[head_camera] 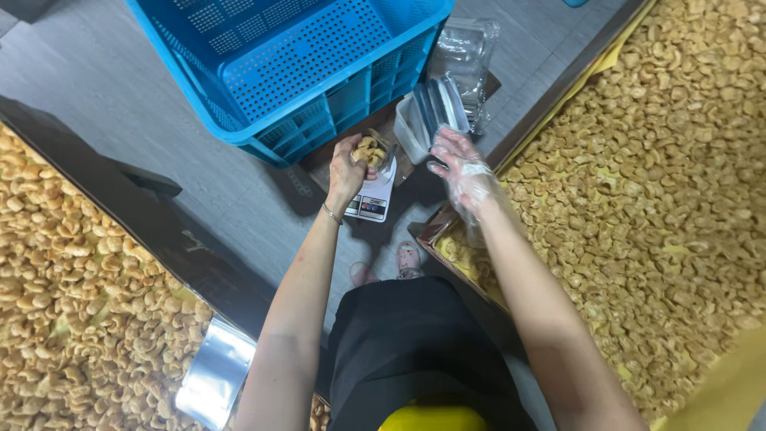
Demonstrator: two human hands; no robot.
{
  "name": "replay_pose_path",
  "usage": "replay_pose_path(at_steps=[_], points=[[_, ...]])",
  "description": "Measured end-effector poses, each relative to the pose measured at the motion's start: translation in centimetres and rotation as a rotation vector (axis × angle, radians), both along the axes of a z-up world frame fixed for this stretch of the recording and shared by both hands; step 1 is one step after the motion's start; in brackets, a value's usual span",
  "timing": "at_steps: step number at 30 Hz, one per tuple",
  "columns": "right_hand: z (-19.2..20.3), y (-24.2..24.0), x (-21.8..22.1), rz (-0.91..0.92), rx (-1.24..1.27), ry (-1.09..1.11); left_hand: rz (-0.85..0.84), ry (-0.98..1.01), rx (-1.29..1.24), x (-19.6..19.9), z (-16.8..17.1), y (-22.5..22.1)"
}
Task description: The person scoops cashews from a large yellow tray into clear plastic bags using a metal scoop. They weigh each filled bag on a digital scale, adjust the contents, and place the sealed bags into a blue basket. The process repeats with multiple bags.
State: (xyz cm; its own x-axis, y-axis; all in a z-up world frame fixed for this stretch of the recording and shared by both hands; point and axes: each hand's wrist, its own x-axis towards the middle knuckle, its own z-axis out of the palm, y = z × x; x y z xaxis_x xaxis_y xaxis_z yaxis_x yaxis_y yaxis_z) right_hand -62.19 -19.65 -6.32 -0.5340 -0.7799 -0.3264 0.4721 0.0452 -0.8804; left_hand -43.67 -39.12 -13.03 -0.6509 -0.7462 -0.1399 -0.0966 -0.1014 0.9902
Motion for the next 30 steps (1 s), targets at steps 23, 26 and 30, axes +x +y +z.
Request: replay_pose_path(at_steps=[23,26,30], points=[[-5.8,-0.6,1.7,0.033,0.146,0.119,-0.020,-0.006,0.013,-0.4,-2.1,0.0],[-5.5,-0.6,1.8,0.082,0.152,0.159,-0.049,-0.146,0.008,0.3,1.5,-0.1],[-5.0,-1.7,1.2,0.087,0.108,0.170,0.144,-0.138,-0.558,2.9,0.9,0.4]])
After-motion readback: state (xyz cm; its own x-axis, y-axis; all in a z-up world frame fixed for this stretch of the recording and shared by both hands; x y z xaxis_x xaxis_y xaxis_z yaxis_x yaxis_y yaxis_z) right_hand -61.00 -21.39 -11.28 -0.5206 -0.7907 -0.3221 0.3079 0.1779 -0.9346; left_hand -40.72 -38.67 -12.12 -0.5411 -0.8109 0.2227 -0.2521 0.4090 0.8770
